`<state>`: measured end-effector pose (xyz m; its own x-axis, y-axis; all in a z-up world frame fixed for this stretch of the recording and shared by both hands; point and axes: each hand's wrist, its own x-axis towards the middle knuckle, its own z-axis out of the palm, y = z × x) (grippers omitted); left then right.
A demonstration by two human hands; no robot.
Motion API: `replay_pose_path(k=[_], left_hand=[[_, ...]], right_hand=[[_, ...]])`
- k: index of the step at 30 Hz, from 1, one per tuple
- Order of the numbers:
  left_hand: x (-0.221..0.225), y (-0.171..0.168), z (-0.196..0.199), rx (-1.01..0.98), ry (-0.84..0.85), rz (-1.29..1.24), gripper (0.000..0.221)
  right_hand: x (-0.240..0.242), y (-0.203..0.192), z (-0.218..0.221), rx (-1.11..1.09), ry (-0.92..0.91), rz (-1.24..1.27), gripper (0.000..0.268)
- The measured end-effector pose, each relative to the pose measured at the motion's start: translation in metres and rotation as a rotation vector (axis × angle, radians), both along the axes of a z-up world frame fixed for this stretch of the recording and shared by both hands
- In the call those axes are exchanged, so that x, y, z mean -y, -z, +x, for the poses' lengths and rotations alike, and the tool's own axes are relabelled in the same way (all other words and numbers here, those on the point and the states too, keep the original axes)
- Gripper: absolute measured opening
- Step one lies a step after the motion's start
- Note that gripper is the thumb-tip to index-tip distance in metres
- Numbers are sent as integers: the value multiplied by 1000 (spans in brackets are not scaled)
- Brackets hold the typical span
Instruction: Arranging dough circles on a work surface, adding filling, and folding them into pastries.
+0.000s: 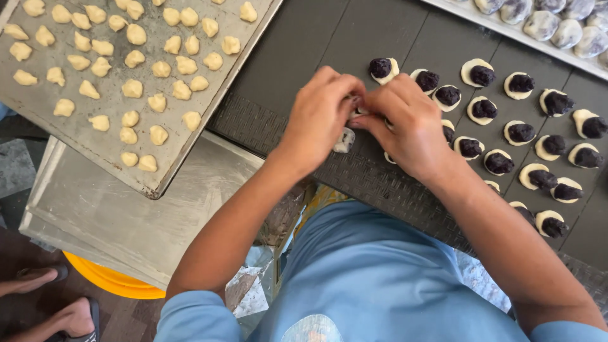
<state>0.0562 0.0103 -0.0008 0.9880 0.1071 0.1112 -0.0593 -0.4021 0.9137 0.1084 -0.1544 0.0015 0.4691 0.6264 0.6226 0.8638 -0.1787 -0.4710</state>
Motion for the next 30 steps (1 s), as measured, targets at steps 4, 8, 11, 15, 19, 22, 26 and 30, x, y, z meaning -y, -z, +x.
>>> replay_pose_path(k=[4,8,11,15,19,22,26,30], left_hand=[[7,-8,-8,125,6,401,53],[10,8,-26,264,-39,335,62],[9,7,-34,421,-109,505,47],[5,0,-36,263,-251,718,26],[13,7,-32,382,-311,714,13],[20,8,-34,443,-349,763,15],[17,6,-42,372,-335,824,22],[-1,-13,-50,143,-443,793,41]], right_hand=[[-10,5,5,-66,85,-235,25],[-17,11,9,-159,68,-126,23],[-13,12,9,-144,68,-90,27],[3,0,9,-117,53,-173,15],[-8,7,5,-75,68,-86,16],[-14,2,4,-47,64,-106,14],[-15,-9,21,-6,20,-234,13],[-52,-10,37,182,141,-481,65]])
